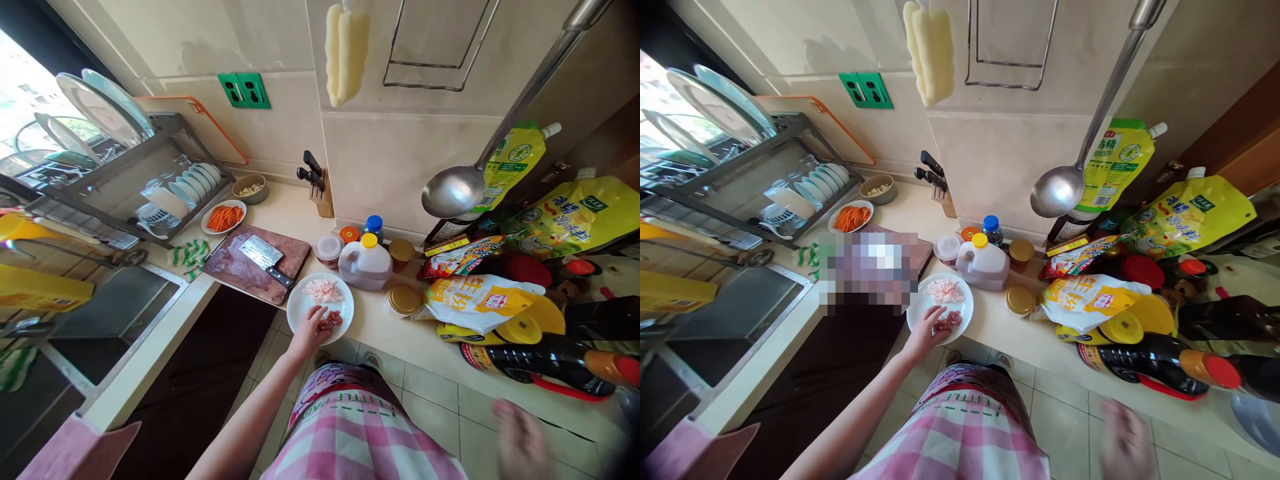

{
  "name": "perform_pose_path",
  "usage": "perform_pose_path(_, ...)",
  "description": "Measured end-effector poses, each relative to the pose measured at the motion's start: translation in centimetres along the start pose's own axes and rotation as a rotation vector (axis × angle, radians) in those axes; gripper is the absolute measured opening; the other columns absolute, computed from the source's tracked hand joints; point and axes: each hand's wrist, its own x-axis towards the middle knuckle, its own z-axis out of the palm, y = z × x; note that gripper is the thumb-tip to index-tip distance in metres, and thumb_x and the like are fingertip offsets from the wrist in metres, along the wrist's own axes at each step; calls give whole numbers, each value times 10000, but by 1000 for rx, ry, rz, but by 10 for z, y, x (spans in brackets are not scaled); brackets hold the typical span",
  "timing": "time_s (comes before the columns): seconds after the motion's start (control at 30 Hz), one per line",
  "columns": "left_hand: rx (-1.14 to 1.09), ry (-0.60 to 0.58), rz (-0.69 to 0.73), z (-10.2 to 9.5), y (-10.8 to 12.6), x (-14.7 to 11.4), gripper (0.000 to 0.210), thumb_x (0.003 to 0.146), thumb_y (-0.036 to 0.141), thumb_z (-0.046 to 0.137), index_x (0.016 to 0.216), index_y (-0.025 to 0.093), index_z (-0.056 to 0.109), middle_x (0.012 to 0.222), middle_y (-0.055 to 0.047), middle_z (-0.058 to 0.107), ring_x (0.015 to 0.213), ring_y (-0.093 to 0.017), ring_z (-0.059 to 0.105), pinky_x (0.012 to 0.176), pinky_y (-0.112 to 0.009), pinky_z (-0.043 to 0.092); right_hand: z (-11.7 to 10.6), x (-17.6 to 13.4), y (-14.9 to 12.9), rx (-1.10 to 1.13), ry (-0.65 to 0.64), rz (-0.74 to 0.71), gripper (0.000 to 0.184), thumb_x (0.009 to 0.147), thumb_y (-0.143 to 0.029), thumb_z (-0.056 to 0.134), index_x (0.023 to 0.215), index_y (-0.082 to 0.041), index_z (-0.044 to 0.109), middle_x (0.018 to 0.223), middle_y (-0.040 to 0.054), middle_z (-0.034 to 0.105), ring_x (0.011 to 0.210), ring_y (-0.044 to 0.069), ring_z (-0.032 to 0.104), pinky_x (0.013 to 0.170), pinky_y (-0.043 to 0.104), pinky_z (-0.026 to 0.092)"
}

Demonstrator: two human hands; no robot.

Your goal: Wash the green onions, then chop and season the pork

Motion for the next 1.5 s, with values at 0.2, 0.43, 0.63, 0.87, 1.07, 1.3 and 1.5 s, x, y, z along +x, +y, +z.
perform_pose_path(0.2, 78, -150, 76, 5, 2, 24, 213, 852, 206, 448, 821, 184, 657, 793, -53, 625, 852, -188, 569, 853, -350, 426, 186, -6, -46, 25, -631, -156, 408, 808, -484, 459, 1093, -191, 459, 848, 60, 653, 741, 189, 631, 699, 304, 497)
perform_pose_path(0.43, -70, -37, -14, -13, -18, 0, 438, 731, 294, 636, 1148, 186, 554, 1107, -116, 591, 1001, -246, 552, 865, -372, 439, 260, 11, -71, -128, -703, -142, 312, 760, -435, 502, 968, -203, 488, 567, -42, 590, 448, 146, 572, 482, 251, 419)
perform_pose_path(0.63, -10, -85, -102, 3, -15, 11, 153, 763, 255, 569, 812, 156, 675, 786, -75, 612, 768, -203, 587, 730, -332, 461, 262, 7, -64, -136, -699, -112, 223, 774, -436, 471, 789, -214, 486, 637, -25, 607, 486, 133, 589, 469, 227, 418)
perform_pose_path(0.87, -43, -91, 34, 6, -2, 24, 389, 731, 292, 632, 1107, 208, 578, 1002, -78, 583, 935, -213, 550, 848, -362, 435, 261, 6, -68, -134, -679, -113, 241, 773, -443, 470, 720, -209, 483, 599, -14, 616, 484, 137, 582, 479, 228, 406)
perform_pose_path(1.07, 26, -117, 44, 3, 2, 22, 172, 837, 256, 492, 874, 177, 640, 855, -73, 594, 874, -203, 546, 833, -364, 436, 261, 6, -65, -142, -666, -112, 264, 771, -469, 461, 716, -212, 480, 609, -9, 620, 498, 148, 589, 472, 230, 392)
perform_pose_path(1.3, -102, -86, -43, -16, -15, -2, 307, 741, 266, 611, 1036, 184, 620, 985, -91, 609, 874, -211, 579, 805, -336, 450, 263, 7, -61, -132, -664, -112, 264, 771, -459, 460, 696, -207, 485, 591, -11, 618, 490, 141, 582, 484, 230, 392)
perform_pose_path(1.5, -22, -161, -64, 3, -7, 19, 192, 777, 254, 546, 903, 180, 669, 793, -68, 613, 817, -201, 581, 764, -311, 442, 261, 7, -64, -128, -687, -96, 262, 766, -460, 458, 698, -208, 484, 609, -19, 619, 489, 133, 593, 476, 221, 412)
